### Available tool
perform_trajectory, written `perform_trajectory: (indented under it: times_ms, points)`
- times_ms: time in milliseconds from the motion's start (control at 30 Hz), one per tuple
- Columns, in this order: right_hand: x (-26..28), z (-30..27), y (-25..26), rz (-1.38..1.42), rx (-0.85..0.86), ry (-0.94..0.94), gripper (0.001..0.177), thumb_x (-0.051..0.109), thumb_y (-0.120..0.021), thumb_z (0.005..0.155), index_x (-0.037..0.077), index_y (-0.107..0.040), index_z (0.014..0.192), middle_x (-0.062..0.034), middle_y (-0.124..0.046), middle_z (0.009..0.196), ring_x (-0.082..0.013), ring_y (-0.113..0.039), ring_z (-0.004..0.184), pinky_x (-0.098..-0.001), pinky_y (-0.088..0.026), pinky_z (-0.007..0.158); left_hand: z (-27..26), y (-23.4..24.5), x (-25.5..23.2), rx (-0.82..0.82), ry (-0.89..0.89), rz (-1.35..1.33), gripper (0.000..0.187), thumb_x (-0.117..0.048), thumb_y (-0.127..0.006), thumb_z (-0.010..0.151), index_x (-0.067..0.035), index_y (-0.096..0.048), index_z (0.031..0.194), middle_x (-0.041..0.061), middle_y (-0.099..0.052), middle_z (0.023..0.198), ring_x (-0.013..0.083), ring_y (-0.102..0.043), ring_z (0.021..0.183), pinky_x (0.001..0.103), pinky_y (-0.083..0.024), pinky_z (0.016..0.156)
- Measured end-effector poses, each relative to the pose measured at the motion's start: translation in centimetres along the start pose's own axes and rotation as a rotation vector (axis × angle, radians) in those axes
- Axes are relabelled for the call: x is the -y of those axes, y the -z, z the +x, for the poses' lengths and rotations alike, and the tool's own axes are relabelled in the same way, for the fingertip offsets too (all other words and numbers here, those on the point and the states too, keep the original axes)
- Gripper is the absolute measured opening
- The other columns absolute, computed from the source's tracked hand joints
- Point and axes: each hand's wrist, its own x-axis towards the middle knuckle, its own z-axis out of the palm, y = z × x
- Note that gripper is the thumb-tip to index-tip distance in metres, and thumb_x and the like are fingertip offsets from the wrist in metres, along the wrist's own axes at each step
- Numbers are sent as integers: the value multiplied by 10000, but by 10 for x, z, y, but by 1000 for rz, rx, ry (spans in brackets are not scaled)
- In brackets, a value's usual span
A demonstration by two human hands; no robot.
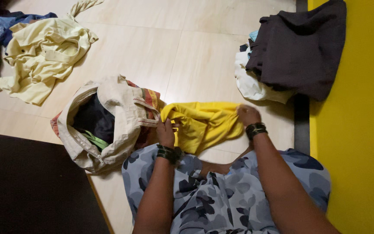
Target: The person sits on the floor and folds a yellow t-shirt and a pair of dark trousers by hand. The folded items are placed into a cloth bag.
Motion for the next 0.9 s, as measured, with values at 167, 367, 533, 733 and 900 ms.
perform_trajectory:
  times_ms: [167,367,533,733,900]
  points:
    - [26,-22,84,981,-229,-95,366,335,-750,913,52,-744,1146,-101,-756,999,-165,-717,803,-303,-614,707,13,15,3,-84,230,-455,355,-242,-435,1128,85,-561,1183,149,-708,949,228,-764,760,380,-631,588]
    - [32,-50,169,1628,-226,208,310,247,-842,921,26,-727,1105,-80,-688,1005,-193,-660,893,-344,-571,777,6,37,-54,-41,-136,-649,290,-178,-479,1122,15,-579,1313,128,-696,1172,193,-720,977,319,-604,830]
    - [16,-77,208,1683,-167,435,468,424,-812,955,54,-736,1232,-49,-643,1083,-214,-605,965,-379,-537,916,-6,65,-112,126,-166,-307,387,-117,-482,1065,-72,-521,1448,66,-675,1175,114,-670,937,254,-570,801]
    - [29,-109,239,1658,-216,562,637,581,-776,923,67,-721,1296,-57,-684,1188,-210,-604,1049,-355,-502,904,-16,66,-162,369,-284,-590,371,-71,-470,1201,-21,-577,1553,49,-688,981,31,-595,708,160,-487,596]
    - [21,-115,242,1637,-261,594,643,550,-746,914,75,-695,1346,-61,-651,1212,-216,-605,1102,-356,-499,938,-20,56,-172,49,-294,-211,353,-114,-453,1146,-50,-555,1477,61,-655,1225,129,-627,939,252,-507,794]
